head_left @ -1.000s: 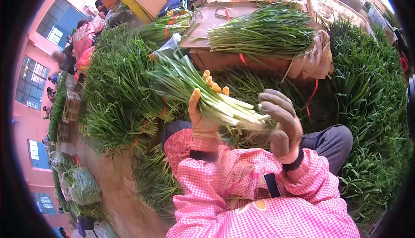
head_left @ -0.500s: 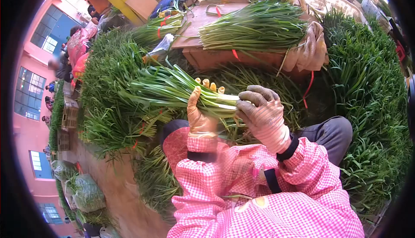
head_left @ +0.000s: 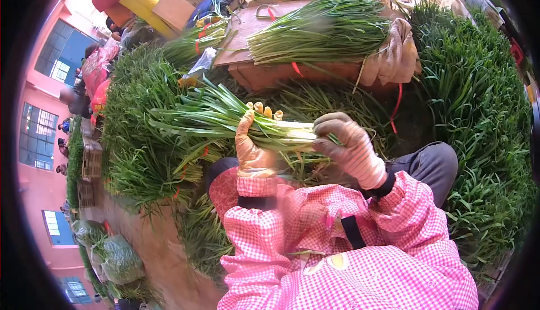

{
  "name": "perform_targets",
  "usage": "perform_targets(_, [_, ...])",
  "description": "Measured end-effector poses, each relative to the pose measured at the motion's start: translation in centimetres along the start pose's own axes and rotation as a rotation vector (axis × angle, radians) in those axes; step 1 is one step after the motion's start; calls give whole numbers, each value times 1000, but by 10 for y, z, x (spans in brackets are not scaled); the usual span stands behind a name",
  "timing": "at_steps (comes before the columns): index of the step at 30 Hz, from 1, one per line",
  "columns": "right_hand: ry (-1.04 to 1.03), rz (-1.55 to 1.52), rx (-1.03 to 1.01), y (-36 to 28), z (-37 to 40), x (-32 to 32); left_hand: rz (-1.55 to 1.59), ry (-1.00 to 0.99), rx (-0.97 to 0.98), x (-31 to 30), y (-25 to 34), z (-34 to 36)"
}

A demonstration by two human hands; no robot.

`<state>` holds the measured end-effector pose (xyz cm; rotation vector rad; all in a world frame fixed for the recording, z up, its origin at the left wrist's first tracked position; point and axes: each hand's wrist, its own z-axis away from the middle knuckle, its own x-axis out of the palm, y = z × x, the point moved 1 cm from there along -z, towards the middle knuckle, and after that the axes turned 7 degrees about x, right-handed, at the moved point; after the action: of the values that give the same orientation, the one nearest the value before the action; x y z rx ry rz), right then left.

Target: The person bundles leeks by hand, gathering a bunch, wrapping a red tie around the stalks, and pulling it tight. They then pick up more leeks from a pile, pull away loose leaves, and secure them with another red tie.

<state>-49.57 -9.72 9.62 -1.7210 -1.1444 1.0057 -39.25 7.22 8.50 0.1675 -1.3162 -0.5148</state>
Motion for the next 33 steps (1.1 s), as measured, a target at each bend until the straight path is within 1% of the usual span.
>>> perform_targets(1, [32,1,29,2,3,4,-29,43,29,2,-1,1])
perform_targets(4, [106,-5,-19,0,2,-8,-51,144,21,1,7,-2])
perform_targets(5, [214,-39,33,-2,3,-14,-45,146,30,10,10,3])
perform_targets(6, [259,45,61,0,7,-24,-57,173,52,7,11,0])
perform_targets(8, [283,165,-96,-3,9,-19,-74,152,60,5,11,-4])
perform_targets(10, [305,-409,210,-9,13,2,-72,117,61,11,7,0])
perform_targets(11, [365,-812,368,-9,9,13,-70,101,62,12,4,3])
perform_targets(12, [341,-974,251,4,3,26,-55,47,58,13,1,4])
perform_targets(14, [357,-977,442,7,7,51,-29,-64,56,14,-2,5])
perform_targets(15, [274,-1092,484,3,7,45,-17,-75,62,15,7,2])
perform_targets(16, [222,-1130,350,12,5,38,-16,-6,90,14,15,1])
perform_targets(18, [227,-878,516,16,-2,1,-46,-58,70,11,28,-3])
perform_targets(20, [-46,-553,547,-2,-15,-21,-181,-172,87,6,25,-2])
perform_targets(21, [-127,-566,480,-11,-18,-11,-306,-93,131,11,17,4])
perform_targets(22, [-204,-376,370,-12,-19,-2,-480,9,146,19,10,12])
perform_targets(24, [-361,29,251,-29,-24,15,-603,26,162,21,0,18])
perform_targets(25, [-457,132,277,-24,-24,24,-555,-18,183,18,-2,19])
perform_targets(26, [-555,234,306,-12,-20,35,-541,-34,156,19,-1,19])
perform_targets(27, [-476,171,211,-7,-16,41,-526,-46,131,21,1,20])
perform_targets(28, [-579,-17,350,-2,-13,40,-511,-52,108,20,4,21])
perform_targets(29, [-677,-209,491,-4,-13,37,-453,-138,53,13,9,18])
perform_targets(30, [-761,-405,634,-4,-10,34,-383,-182,-2,7,7,19])
perform_targets(32, [-713,-207,478,1,-7,30,-234,-283,-117,5,0,19])
perform_targets(33, [-697,-99,419,2,-9,25,-200,-269,-138,-4,-3,15])
